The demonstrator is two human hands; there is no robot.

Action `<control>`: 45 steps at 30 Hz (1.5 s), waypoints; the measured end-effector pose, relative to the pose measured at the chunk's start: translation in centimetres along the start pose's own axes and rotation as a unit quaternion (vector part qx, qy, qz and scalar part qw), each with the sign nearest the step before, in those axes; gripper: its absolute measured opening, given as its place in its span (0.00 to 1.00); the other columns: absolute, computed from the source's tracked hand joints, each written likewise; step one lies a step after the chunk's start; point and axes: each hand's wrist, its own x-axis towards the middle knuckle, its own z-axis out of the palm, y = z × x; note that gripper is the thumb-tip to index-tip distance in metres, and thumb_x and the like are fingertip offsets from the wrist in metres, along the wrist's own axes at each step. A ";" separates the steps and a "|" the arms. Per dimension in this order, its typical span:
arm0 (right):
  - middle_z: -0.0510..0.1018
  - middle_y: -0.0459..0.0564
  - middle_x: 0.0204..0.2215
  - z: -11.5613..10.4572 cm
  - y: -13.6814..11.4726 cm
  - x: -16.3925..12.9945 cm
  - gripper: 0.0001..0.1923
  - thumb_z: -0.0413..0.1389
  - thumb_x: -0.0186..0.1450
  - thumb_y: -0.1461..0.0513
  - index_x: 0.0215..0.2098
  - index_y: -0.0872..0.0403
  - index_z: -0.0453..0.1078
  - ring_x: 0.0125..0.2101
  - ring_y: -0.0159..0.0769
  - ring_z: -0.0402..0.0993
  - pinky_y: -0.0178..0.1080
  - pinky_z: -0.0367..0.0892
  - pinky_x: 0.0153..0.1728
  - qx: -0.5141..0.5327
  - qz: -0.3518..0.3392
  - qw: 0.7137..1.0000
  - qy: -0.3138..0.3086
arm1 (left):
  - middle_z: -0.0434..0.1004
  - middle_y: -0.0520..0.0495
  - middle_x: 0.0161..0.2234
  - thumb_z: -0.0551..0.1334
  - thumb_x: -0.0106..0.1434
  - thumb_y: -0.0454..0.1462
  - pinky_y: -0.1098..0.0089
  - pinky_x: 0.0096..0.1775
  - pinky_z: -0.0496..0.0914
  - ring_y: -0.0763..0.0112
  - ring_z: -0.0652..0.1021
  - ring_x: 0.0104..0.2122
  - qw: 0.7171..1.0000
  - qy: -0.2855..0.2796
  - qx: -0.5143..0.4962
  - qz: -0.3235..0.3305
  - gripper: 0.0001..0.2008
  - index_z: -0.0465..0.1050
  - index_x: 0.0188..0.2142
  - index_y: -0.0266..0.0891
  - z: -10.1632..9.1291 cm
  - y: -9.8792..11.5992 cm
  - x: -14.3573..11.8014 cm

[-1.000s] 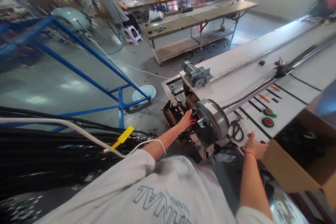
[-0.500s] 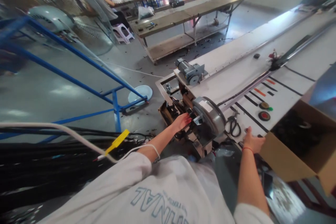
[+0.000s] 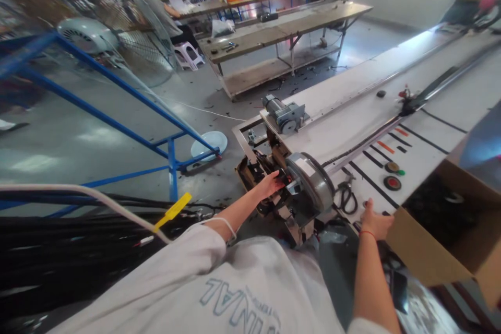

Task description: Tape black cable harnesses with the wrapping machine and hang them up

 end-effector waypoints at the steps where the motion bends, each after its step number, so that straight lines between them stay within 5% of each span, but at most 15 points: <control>1: 0.67 0.71 0.54 0.0 0.0 0.0 0.46 0.58 0.59 0.36 0.60 0.61 0.57 0.54 0.66 0.66 0.62 0.65 0.52 -0.003 0.001 1.000 0.001 | 0.78 0.43 0.30 0.63 0.65 0.40 0.72 0.37 0.74 0.71 0.78 0.29 1.000 0.006 0.003 0.009 0.10 0.74 0.35 0.32 0.1 -0.1 0.0; 8: 0.68 0.73 0.53 -0.9 -1.0 -0.9 0.45 0.59 0.61 0.38 0.60 0.63 0.57 0.54 0.66 0.67 0.61 0.66 0.52 -0.029 -0.001 1.000 0.004 | 0.75 0.51 0.31 0.70 0.58 0.46 0.72 0.35 0.72 0.76 0.75 0.27 0.997 0.014 0.025 0.075 0.18 0.68 0.39 0.38 0.6 -1.0 -0.3; 14: 0.68 0.74 0.53 -1.5 -1.1 -1.4 0.47 0.61 0.58 0.37 0.59 0.63 0.59 0.54 0.67 0.66 0.59 0.65 0.54 -0.001 0.004 1.000 -0.002 | 0.76 0.48 0.34 0.67 0.59 0.52 0.70 0.39 0.70 0.71 0.77 0.35 0.969 -0.119 0.214 0.033 0.22 0.69 0.42 0.38 -2.6 -4.3 -2.9; 18: 0.68 0.75 0.53 -1.2 -0.8 -1.0 0.47 0.63 0.56 0.37 0.58 0.63 0.60 0.54 0.67 0.66 0.59 0.65 0.54 0.012 -0.002 1.000 0.007 | 0.76 0.49 0.32 0.72 0.54 0.43 0.70 0.42 0.68 0.68 0.75 0.35 0.884 -0.152 0.439 0.058 0.15 0.74 0.34 0.35 -6.3 -6.1 -5.5; 21: 0.69 0.75 0.52 -1.3 -1.0 -1.2 0.46 0.66 0.56 0.40 0.58 0.64 0.60 0.54 0.66 0.67 0.59 0.66 0.54 0.014 -0.004 1.000 0.008 | 0.76 0.48 0.30 0.65 0.61 0.43 0.70 0.40 0.66 0.66 0.75 0.34 0.776 -0.090 0.616 0.099 0.12 0.75 0.32 0.34 -8.0 -6.1 -6.6; 23: 0.70 0.74 0.51 -1.6 -1.3 -1.5 0.44 0.65 0.58 0.41 0.58 0.64 0.61 0.53 0.65 0.67 0.59 0.66 0.54 0.013 0.000 1.000 0.008 | 0.76 0.47 0.28 0.61 0.64 0.45 0.71 0.37 0.65 0.67 0.75 0.32 0.747 -0.066 0.652 0.114 0.15 0.76 0.32 0.34 -8.5 -5.6 -7.1; 33: 0.69 0.75 0.52 -2.1 -1.8 -2.2 0.43 0.65 0.60 0.44 0.59 0.66 0.59 0.54 0.65 0.67 0.59 0.66 0.54 -0.001 -0.001 1.000 0.001 | 0.71 0.51 0.26 0.56 0.64 0.50 0.73 0.32 0.62 0.71 0.69 0.29 0.767 -0.056 0.620 0.152 0.20 0.73 0.31 0.34 -7.7 -3.5 -11.8; 45: 0.68 0.75 0.53 -1.8 -1.2 -1.5 0.45 0.64 0.59 0.41 0.59 0.65 0.59 0.54 0.67 0.67 0.62 0.66 0.53 0.003 -0.015 1.000 -0.008 | 0.74 0.49 0.27 0.57 0.65 0.42 0.72 0.34 0.64 0.69 0.71 0.30 0.744 -0.032 0.634 0.207 0.14 0.75 0.31 0.35 -2.8 -3.9 -8.3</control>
